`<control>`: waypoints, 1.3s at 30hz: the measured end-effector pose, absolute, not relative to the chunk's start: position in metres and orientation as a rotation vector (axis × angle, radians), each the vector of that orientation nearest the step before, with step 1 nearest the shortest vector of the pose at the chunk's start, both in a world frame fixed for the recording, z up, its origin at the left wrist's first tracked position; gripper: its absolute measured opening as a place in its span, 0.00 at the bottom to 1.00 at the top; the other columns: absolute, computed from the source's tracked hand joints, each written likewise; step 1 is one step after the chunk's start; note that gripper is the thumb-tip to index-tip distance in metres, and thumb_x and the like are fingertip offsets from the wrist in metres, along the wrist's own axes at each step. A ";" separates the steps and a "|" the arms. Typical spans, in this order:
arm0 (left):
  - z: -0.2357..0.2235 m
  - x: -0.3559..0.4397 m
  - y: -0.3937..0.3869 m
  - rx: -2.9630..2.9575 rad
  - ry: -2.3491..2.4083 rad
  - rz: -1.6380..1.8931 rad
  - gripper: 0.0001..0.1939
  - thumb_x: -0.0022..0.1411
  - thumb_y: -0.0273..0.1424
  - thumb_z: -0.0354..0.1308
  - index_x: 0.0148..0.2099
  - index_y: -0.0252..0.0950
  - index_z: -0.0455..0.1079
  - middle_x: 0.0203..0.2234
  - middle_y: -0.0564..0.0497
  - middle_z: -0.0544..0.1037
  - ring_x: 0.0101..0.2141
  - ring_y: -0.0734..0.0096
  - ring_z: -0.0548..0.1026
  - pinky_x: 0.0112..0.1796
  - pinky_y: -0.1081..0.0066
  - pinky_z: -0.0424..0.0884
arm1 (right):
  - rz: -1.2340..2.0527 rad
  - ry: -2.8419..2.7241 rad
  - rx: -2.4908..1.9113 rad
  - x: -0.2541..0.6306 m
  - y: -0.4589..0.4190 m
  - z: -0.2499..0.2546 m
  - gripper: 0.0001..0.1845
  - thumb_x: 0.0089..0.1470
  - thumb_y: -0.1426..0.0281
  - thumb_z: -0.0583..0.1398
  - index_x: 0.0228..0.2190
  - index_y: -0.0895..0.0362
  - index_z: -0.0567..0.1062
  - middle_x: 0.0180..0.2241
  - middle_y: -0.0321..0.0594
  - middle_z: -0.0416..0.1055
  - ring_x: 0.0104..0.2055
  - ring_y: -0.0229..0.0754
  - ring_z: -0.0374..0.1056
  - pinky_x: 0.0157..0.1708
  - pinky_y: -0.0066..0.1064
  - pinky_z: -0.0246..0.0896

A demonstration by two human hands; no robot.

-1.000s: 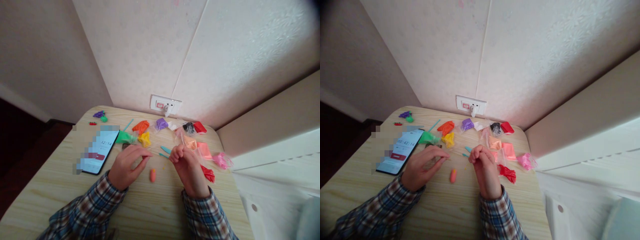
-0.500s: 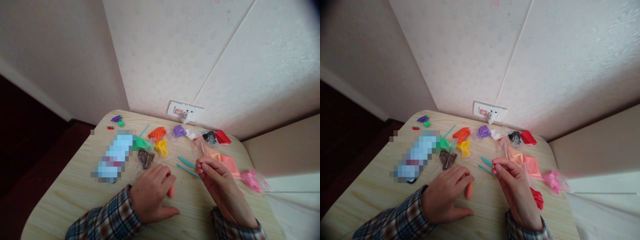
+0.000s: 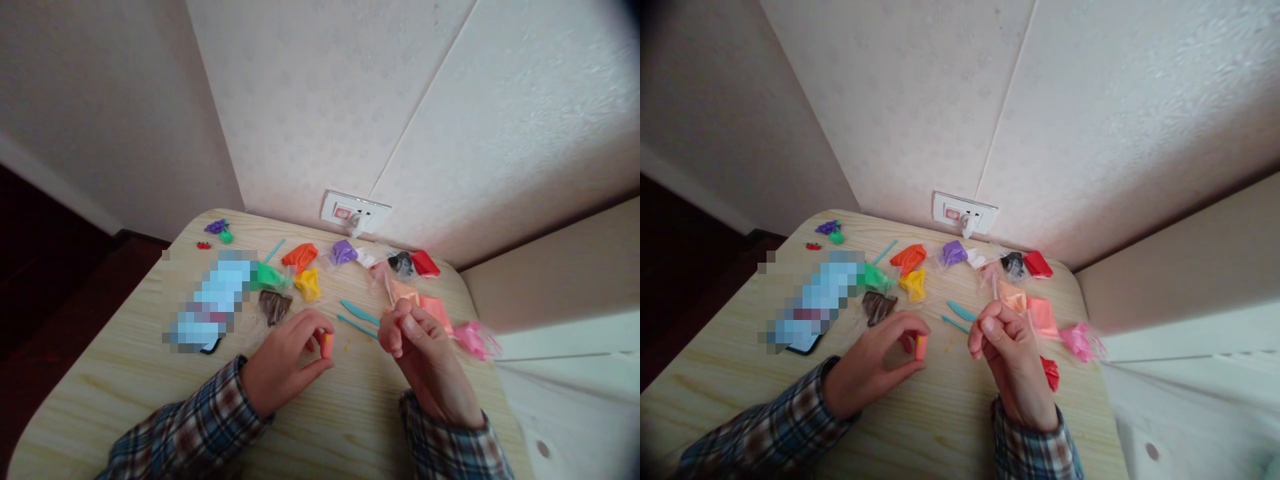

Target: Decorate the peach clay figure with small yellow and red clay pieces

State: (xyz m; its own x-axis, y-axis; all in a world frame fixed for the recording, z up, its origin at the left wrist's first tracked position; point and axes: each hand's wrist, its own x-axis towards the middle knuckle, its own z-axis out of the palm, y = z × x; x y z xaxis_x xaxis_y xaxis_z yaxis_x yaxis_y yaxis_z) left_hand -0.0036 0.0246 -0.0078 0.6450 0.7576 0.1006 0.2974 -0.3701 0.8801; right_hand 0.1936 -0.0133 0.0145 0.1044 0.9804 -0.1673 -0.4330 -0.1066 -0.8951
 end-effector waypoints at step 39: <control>-0.001 -0.005 0.030 1.268 0.824 0.708 0.12 0.54 0.29 0.60 0.42 0.34 0.69 0.36 0.49 0.77 0.34 0.70 0.76 0.38 0.69 0.73 | 1.075 -1.229 -1.302 0.170 -0.014 0.016 0.07 0.54 0.66 0.59 0.28 0.54 0.76 0.25 0.35 0.70 0.29 0.36 0.64 0.30 0.28 0.60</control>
State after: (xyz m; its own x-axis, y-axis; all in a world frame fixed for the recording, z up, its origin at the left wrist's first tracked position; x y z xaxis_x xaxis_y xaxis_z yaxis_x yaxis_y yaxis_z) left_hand -0.0049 0.0300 -0.0014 0.5346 0.8339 -0.1370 -0.0103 0.1685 0.9857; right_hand 0.1698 -0.0138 0.0158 0.0865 0.9957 0.0322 0.1011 0.0233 -0.9946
